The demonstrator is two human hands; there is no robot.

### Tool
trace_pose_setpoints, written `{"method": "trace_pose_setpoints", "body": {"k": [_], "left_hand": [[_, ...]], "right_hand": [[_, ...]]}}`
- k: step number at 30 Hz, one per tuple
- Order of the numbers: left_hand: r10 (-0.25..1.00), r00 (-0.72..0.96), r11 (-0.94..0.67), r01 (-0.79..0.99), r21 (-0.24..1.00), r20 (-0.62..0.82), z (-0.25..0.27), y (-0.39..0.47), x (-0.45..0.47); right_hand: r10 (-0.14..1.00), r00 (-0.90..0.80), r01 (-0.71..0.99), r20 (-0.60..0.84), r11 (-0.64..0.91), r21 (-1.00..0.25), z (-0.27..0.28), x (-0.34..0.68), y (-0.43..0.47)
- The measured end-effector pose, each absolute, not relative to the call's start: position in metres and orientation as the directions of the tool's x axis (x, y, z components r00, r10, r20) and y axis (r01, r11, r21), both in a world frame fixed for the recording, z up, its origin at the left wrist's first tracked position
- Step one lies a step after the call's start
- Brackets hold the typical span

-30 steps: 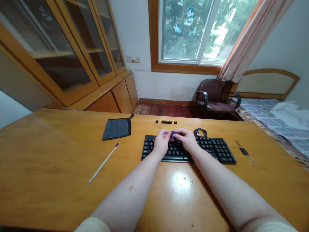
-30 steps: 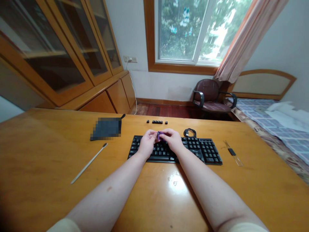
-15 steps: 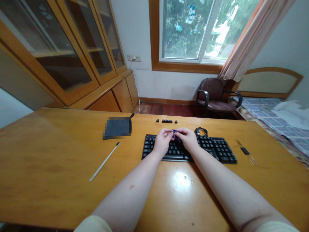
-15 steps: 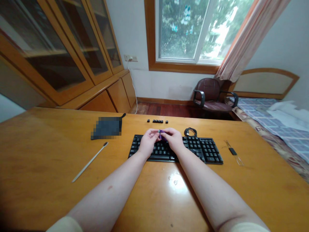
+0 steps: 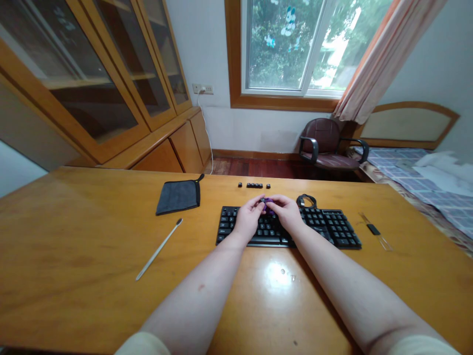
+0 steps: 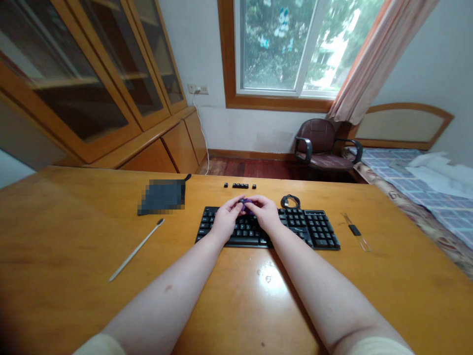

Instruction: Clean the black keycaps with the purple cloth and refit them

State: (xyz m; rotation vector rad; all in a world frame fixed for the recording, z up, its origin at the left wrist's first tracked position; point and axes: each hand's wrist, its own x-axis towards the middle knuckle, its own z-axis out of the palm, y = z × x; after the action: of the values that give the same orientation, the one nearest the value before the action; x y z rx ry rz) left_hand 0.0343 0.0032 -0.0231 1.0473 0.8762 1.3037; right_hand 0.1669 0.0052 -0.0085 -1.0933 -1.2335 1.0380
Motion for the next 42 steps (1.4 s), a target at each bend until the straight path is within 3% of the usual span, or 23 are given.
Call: {"method": "trace_pose_setpoints", "body": {"k": [20, 28, 37, 42], "left_hand": [[0.981, 0.102, -0.146, -0.16, 0.976, 0.164, -0.027, 0.002, 0.032], [0.989, 0.055, -0.119, -0.254, 0.96, 0.137, -0.03, 0.004, 0.036], [0.992, 0.09, -0.054, -0.289, 0.956, 0.084, -0.03, 0.005, 0.035], [0.996, 0.074, -0.022, -0.34, 0.94, 0.05, -0.028, 0.005, 0.036]], "right_hand": [[0.979, 0.033, 0.038, 0.204, 0.202, -0.979, -0.014, 0.171, 0.01], [0.952, -0.089, 0.1, 0.293, 0.301, -0.948, -0.012, 0.171, 0.008], [0.972, 0.036, 0.11, 0.234, 0.229, -0.967, -0.011, 0.174, 0.009], [0.964, -0.007, 0.132, 0.265, 0.264, -0.955, -0.013, 0.171, 0.007]]}}
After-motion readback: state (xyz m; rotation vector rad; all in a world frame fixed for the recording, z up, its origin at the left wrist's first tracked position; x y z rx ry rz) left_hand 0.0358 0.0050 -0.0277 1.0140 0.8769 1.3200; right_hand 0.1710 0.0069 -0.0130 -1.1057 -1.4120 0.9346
